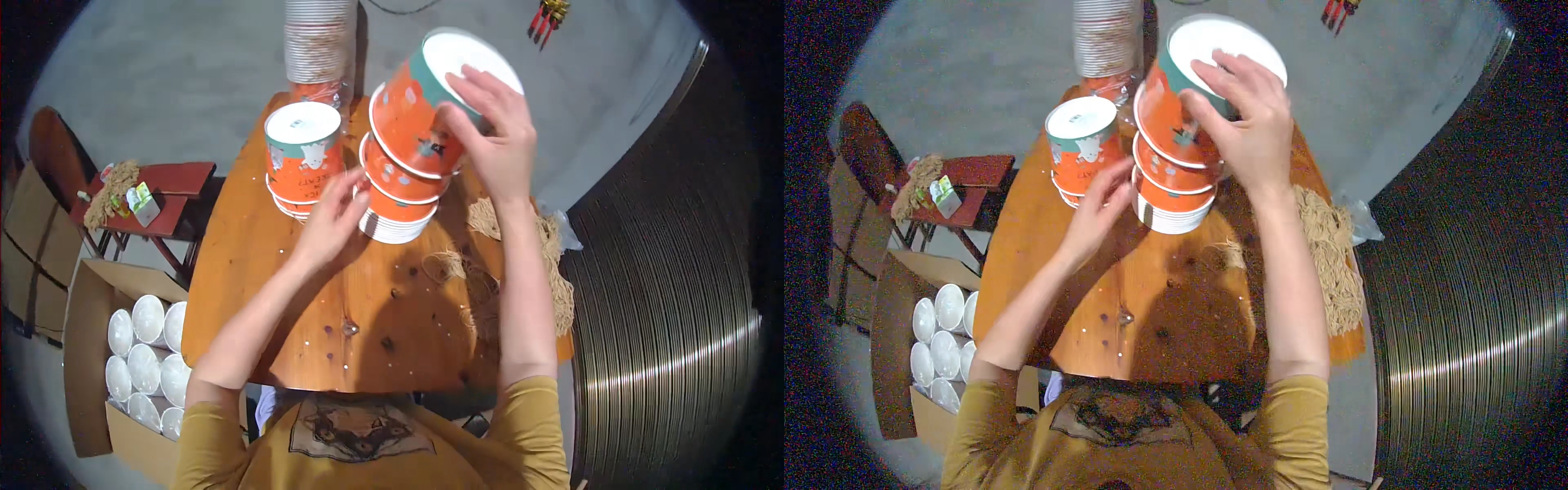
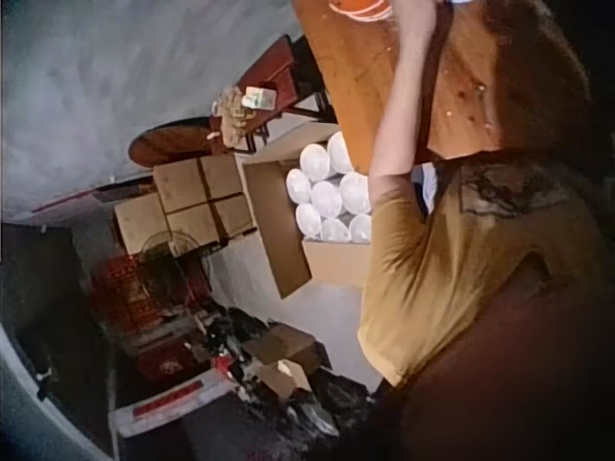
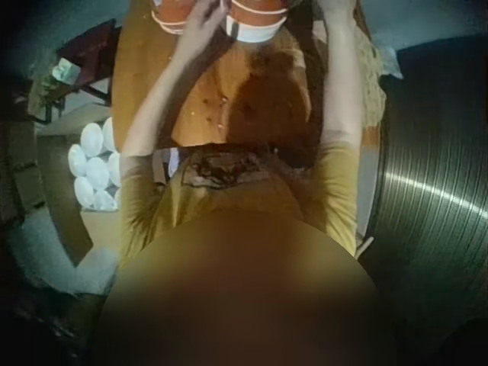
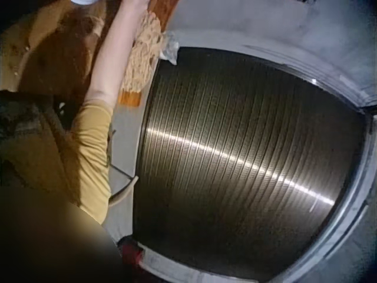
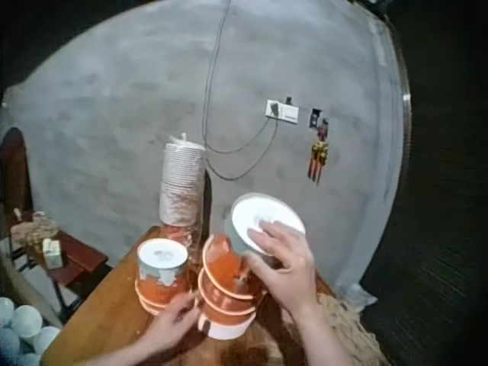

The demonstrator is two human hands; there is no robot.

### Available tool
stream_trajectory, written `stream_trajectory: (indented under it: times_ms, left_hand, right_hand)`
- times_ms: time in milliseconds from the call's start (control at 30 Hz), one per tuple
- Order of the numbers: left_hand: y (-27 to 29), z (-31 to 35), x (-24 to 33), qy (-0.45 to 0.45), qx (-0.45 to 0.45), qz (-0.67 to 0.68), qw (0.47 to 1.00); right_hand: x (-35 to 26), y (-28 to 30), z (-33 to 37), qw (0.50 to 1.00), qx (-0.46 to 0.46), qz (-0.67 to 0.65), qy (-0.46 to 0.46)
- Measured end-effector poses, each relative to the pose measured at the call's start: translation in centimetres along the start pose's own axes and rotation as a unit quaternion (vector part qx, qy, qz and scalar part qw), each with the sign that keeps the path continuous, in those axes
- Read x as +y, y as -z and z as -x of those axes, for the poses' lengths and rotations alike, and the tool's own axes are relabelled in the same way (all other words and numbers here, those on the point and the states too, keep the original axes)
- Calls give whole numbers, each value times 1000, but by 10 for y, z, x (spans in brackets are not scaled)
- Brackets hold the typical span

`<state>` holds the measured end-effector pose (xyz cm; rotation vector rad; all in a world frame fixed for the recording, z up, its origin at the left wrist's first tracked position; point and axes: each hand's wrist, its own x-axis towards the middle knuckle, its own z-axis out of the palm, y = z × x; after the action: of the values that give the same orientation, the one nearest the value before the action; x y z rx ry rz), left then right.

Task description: Tying small lengths of twine into loops for packaging assembly.

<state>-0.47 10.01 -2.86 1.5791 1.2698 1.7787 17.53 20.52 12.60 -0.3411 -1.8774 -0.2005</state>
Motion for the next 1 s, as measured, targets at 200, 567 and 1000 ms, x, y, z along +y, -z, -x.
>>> stream_trajectory:
  times_ms: [200,567,1000]
  left_hand:
    - [-28,-20,92,-78,-17,218,973]
    - [14,23,135,-72,-11,96,993]
    - [31,91,115,-107,-229,-364,896]
  right_hand:
    - [-36,51,33,991,130,-41,-1]
    - [16,82,176,856,-238,93,-450]
    - [42,78,175,865,-155,-113,-463]
